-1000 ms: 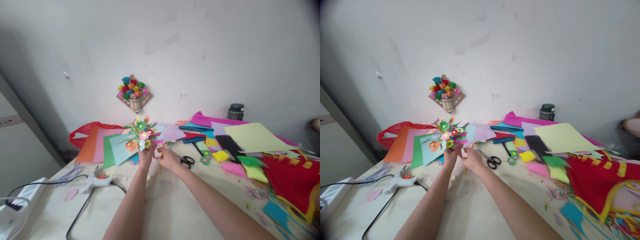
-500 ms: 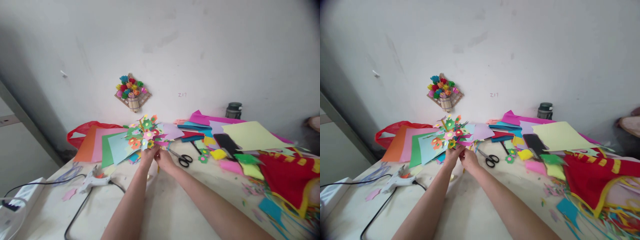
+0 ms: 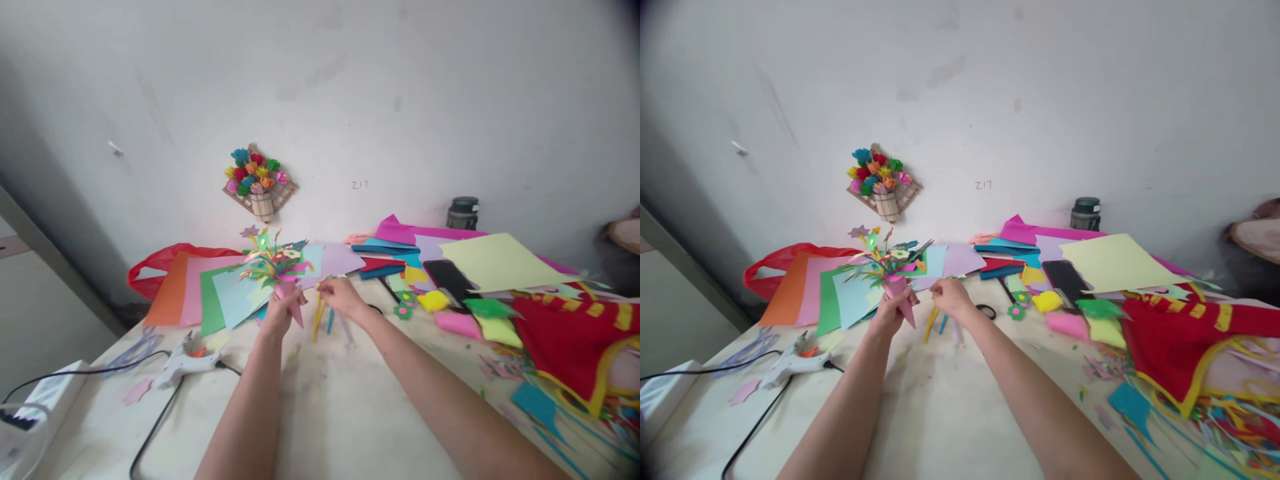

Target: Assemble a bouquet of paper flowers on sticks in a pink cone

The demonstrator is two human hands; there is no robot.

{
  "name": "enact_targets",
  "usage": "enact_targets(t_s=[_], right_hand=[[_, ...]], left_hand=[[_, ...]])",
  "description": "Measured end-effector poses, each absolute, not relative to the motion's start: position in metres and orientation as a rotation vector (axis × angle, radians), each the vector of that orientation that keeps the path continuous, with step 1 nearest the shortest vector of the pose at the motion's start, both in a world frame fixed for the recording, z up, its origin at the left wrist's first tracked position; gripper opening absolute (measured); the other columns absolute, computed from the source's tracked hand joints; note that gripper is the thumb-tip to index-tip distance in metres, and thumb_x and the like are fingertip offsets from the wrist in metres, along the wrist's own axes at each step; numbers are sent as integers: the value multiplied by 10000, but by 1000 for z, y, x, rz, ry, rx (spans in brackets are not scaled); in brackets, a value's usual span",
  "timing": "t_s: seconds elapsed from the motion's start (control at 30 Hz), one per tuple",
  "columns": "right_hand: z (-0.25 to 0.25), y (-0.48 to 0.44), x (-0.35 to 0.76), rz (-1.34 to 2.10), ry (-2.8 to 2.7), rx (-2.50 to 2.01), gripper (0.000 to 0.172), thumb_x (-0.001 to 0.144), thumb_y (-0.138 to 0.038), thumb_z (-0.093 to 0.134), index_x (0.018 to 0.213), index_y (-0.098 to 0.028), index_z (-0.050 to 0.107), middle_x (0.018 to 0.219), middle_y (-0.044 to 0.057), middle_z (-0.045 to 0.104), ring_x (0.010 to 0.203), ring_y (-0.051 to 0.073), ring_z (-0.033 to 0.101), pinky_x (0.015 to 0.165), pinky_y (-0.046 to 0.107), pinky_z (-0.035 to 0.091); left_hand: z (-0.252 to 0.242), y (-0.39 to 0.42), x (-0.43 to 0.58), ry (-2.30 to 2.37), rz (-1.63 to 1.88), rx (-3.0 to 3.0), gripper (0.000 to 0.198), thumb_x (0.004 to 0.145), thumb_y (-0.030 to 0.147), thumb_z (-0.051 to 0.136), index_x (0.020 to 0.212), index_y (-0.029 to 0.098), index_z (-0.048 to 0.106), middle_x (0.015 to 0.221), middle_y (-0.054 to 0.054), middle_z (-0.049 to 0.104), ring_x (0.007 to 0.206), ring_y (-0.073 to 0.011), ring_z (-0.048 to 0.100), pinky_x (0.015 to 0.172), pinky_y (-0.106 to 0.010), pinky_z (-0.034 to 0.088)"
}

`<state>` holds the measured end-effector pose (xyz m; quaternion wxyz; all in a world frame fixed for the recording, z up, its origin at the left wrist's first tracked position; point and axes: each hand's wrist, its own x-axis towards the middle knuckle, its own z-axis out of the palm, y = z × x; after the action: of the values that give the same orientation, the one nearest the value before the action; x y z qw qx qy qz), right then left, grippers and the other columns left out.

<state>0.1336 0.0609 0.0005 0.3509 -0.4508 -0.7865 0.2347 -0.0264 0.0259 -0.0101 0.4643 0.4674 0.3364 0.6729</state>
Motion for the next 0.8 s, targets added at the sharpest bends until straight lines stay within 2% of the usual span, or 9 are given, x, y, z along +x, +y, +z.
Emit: enact_targets(t_s=[0.1, 0.2, 0.4, 0.53, 0.6, 0.7, 0.8], right_hand=[[7, 68, 151, 545, -2029, -1378, 282, 747, -133, 527, 969, -168, 699, 906, 59, 725, 822, 163, 660, 727, 227, 473], [10, 70, 162, 531, -2061, -1519, 318, 697, -98, 549, 973, -146, 699, 850, 86, 722, 770, 185, 662, 683, 238, 466], [12, 66, 166, 542, -2216, -1645, 203, 642, -65, 575, 766, -150, 711, 777, 113, 709, 783, 241, 662, 661, 276, 458], [11, 61, 161, 537, -2270, -1728, 160, 637, -88, 591, 747, -137, 696, 778, 147, 700, 828, 287, 659, 670, 318, 469], [10, 58, 157, 530, -2285, -1736, 140, 659, -159, 616, 773, -142, 694, 800, 152, 699, 859, 297, 655, 691, 335, 475], [6, 54, 151, 520, -2295, -1732, 204, 670, -281, 651, 821, -149, 690, 839, 156, 696, 890, 308, 650, 717, 355, 483], [-1, 55, 148, 543, -2296, -1745, 208, 622, -288, 697, 781, -155, 686, 733, 135, 689, 833, 308, 661, 697, 358, 495]], left_hand=[[-11, 20, -30, 697, 1547, 1057, 424, 576, 314, 756, 919, 163, 558, 508, 72, 470, 420, -64, 410, 466, -222, 404], [-12, 17, -32, 674, 1478, 1030, 454, 577, 340, 758, 930, 169, 529, 512, 77, 434, 411, -51, 364, 399, -181, 307], [-13, 21, -33, 735, 1508, 1064, 458, 572, 337, 756, 929, 166, 526, 503, 76, 437, 384, -37, 327, 386, -178, 208], [-9, 24, -31, 818, 1630, 1075, 353, 558, 305, 752, 797, 149, 545, 459, 79, 431, 358, -33, 317, 385, -189, 207], [-9, 25, -29, 879, 1684, 1076, 295, 555, 293, 748, 689, 145, 531, 436, 77, 423, 354, -35, 320, 386, -195, 222], [-11, 27, -27, 973, 1729, 1095, 284, 565, 294, 740, 579, 148, 497, 420, 66, 423, 365, -45, 342, 395, -206, 247], [-16, 30, -28, 1051, 1742, 1172, 304, 598, 307, 722, 512, 156, 472, 396, 56, 416, 376, -56, 358, 412, -216, 273]])
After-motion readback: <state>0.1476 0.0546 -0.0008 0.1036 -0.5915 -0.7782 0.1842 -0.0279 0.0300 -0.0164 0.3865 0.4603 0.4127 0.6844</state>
